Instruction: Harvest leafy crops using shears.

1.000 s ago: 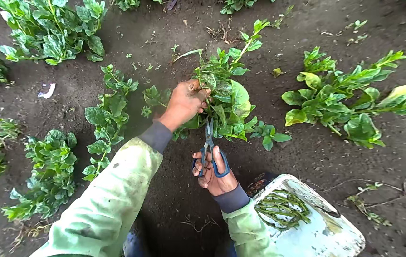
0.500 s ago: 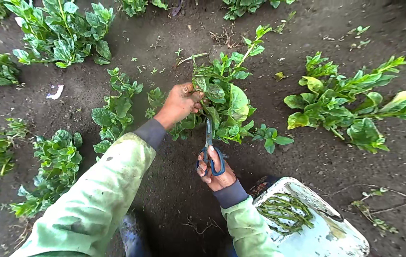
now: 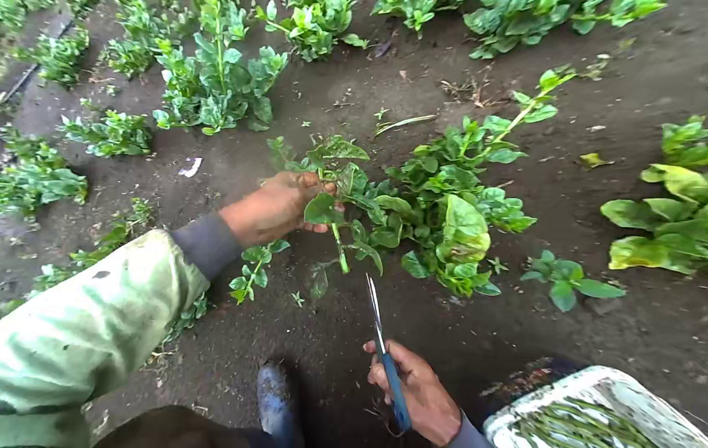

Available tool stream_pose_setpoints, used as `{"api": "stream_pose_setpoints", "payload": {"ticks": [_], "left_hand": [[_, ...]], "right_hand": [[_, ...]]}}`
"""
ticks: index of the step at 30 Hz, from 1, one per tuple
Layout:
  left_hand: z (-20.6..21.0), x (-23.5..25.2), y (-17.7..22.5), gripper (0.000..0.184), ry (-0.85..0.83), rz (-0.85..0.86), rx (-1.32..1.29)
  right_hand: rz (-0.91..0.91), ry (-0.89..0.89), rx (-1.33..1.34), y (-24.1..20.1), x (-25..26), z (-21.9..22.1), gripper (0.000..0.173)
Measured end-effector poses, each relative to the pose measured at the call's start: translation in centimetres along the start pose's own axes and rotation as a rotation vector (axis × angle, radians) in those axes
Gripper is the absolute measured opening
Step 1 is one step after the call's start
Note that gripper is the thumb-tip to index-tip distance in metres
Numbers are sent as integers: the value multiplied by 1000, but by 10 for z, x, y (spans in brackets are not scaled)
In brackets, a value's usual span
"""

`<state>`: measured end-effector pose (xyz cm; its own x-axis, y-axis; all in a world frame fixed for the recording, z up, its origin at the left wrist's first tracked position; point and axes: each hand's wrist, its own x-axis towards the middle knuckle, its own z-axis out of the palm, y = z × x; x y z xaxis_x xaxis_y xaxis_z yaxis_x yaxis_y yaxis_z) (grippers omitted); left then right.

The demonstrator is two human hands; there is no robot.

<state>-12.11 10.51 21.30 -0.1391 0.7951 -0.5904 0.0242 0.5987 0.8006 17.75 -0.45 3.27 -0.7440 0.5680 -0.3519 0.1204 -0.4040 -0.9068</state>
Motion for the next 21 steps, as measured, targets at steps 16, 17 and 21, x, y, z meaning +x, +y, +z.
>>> {"api": "stream_pose_setpoints", "payload": {"ticks": [16, 17, 21], "left_hand": [[6, -39, -55, 18, 108, 40, -152], [5, -40, -56, 19, 112, 49, -179], [3, -38, -57, 18, 143, 59, -250]], "right_hand": [[-262, 105, -320, -31, 11, 0, 38], [-238, 83, -289, -29, 7, -2, 37], [-115, -127, -167, -24, -6, -9, 47]]}}
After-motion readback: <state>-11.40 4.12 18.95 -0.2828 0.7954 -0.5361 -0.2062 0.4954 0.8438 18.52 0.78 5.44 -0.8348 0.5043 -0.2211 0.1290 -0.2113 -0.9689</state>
